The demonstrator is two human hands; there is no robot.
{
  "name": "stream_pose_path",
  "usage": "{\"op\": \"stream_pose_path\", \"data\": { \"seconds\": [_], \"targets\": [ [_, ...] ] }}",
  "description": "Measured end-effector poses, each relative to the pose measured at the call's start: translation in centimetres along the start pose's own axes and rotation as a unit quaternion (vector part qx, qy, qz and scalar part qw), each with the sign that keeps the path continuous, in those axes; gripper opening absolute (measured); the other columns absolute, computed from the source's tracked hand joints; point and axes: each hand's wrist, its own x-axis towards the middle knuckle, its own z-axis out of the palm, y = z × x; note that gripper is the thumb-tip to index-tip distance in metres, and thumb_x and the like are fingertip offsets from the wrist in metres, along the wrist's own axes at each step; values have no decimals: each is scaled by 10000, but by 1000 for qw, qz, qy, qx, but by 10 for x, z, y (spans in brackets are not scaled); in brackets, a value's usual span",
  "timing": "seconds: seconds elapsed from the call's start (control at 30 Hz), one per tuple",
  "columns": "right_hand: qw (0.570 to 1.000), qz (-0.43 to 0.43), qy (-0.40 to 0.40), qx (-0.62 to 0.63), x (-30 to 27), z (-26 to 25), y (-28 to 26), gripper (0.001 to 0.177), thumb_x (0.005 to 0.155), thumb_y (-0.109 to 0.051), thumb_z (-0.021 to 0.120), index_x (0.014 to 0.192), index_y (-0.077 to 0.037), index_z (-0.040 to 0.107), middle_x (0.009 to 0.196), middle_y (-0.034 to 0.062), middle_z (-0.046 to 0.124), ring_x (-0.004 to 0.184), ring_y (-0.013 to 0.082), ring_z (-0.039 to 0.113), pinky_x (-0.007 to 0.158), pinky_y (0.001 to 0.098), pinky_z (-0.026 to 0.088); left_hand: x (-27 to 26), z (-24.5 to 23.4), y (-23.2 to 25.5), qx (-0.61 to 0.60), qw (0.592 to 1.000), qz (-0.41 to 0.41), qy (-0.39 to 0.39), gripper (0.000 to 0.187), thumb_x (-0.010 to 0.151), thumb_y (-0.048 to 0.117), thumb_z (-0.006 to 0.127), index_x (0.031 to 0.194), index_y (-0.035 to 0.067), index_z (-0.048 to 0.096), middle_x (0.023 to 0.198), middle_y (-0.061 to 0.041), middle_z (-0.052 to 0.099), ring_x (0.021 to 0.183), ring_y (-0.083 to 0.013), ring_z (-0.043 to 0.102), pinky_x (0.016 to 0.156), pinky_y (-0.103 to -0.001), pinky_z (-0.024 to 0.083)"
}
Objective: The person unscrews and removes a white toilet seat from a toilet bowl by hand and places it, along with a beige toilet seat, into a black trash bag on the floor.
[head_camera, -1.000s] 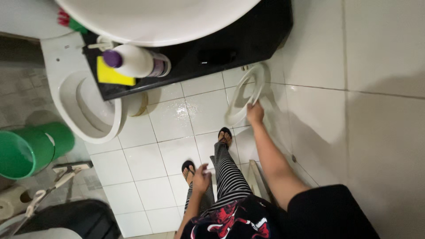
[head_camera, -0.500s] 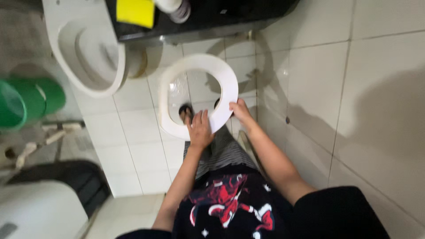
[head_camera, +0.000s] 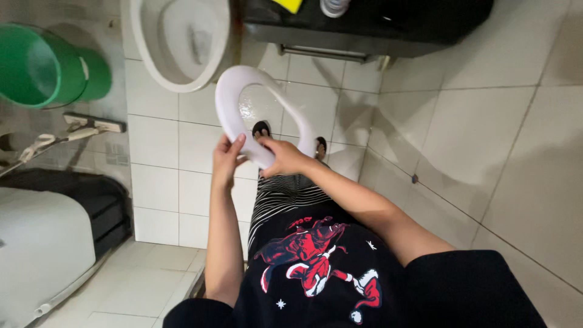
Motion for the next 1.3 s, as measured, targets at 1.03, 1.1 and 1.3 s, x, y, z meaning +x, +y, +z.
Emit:
{"op": "stream_pose_path", "data": {
  "seconds": [1.03,1.1,1.3],
  "targets": [
    [947,244,169,-127,123,50,104,665,768,-279,830,1378,-199,577,1316,144,621,1175,326,609,998,419,506,395,-267,22,-321,946,-30,13,494,1007,35,604,1453,178,445,1336,-133,611,1179,-312,671,909,-513,593],
    [941,261,178,-124,115,52,127,633,760,-270,828,1345,-191,600,1294,120,633,1045,302,650,943,415,529,429,-261,22,-311,949,-49,30,480,1016,53,602,1450,177,440,1309,-118,627,1140,-298,691,884,-498,604],
    [920,326,212,-50,122,59,159,583,778,-257,815,1322,-160,631,1140,82,676,846,229,670,803,366,562,488,-248,11,-223,970,-38,84,458,1034,133,623,1461,203,471,1142,-108,696,831,-250,689,585,-388,510]
  ]
}}
